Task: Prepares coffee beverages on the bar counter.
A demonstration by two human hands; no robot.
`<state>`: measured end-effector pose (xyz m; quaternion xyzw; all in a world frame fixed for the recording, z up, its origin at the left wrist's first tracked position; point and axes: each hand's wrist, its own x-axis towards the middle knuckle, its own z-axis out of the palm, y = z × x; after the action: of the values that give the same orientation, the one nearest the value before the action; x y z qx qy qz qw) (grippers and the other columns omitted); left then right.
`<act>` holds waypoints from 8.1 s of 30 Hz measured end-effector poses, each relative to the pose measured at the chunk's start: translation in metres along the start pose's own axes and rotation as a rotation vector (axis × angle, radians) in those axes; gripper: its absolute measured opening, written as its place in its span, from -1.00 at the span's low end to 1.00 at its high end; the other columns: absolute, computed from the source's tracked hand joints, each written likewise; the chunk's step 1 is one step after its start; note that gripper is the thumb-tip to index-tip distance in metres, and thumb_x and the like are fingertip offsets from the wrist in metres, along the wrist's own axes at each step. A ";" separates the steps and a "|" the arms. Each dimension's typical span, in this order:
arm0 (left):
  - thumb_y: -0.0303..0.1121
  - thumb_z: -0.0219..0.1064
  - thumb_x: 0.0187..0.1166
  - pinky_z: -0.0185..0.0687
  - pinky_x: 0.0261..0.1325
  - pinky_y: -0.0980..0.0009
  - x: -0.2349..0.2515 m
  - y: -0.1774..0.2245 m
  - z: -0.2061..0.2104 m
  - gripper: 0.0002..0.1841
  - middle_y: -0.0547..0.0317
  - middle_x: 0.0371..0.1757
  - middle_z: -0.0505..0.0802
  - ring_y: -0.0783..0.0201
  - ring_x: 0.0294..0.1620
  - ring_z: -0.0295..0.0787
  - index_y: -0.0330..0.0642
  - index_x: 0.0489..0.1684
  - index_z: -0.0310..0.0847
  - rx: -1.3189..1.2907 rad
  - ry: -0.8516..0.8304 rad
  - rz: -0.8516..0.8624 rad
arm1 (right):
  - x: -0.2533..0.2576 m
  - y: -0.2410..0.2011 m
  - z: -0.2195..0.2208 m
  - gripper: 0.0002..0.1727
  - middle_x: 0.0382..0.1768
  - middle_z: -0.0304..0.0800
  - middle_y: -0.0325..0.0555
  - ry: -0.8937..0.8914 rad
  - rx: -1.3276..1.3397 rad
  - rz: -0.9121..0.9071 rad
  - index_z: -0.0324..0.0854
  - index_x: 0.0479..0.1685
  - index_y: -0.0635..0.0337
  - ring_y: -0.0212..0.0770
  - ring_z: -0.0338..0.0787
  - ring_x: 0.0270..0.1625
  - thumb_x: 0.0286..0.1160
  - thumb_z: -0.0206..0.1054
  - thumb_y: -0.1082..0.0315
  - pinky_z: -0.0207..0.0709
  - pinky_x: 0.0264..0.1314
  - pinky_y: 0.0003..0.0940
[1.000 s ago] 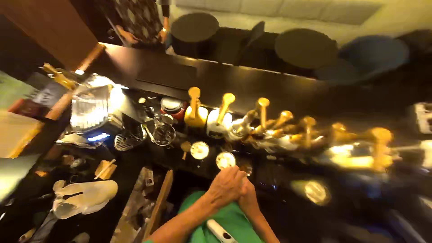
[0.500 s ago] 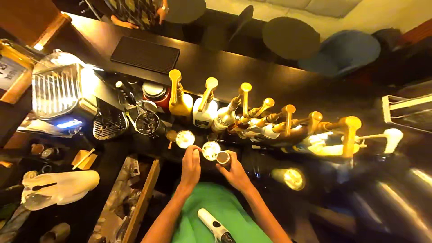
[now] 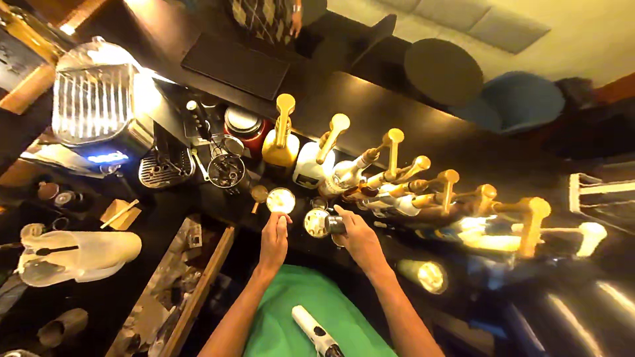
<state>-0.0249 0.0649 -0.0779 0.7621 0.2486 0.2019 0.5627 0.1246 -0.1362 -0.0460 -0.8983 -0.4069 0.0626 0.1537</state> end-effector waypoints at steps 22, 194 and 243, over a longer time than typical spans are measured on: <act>-0.24 -0.23 0.87 0.66 -0.21 0.43 0.000 -0.019 -0.018 -0.56 0.20 -0.13 0.80 0.39 -0.34 0.67 -0.21 0.05 0.64 -0.031 -0.015 -0.036 | 0.015 -0.019 0.011 -0.36 0.30 0.76 -0.05 -0.026 -0.163 -0.082 0.60 0.51 -0.01 0.01 0.76 0.31 0.32 0.54 0.46 0.70 0.27 -0.15; -0.20 -0.24 0.88 0.66 -0.26 0.40 0.047 -0.076 -0.138 -0.55 0.19 -0.20 0.78 0.35 -0.38 0.66 -0.23 0.10 0.61 -0.097 -0.168 -0.024 | 0.084 -0.114 0.046 -0.29 0.33 0.75 -0.01 0.076 0.084 0.257 0.56 0.55 0.05 -0.04 0.78 0.31 0.31 0.64 0.21 0.66 0.40 -0.09; 0.24 -0.02 0.76 0.68 0.46 0.12 0.024 -0.034 -0.095 -0.29 -0.01 0.23 0.84 0.11 0.31 0.77 -0.33 0.30 0.60 -0.315 -0.321 0.087 | 0.014 -0.191 0.065 -0.38 0.19 0.82 -0.04 0.011 0.944 0.428 0.60 0.46 0.22 -0.26 0.81 0.21 0.36 0.61 0.26 0.69 0.35 -0.27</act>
<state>-0.0664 0.1593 -0.0825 0.6972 0.0881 0.1388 0.6977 -0.0171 0.0076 -0.0446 -0.7946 -0.1407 0.2647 0.5280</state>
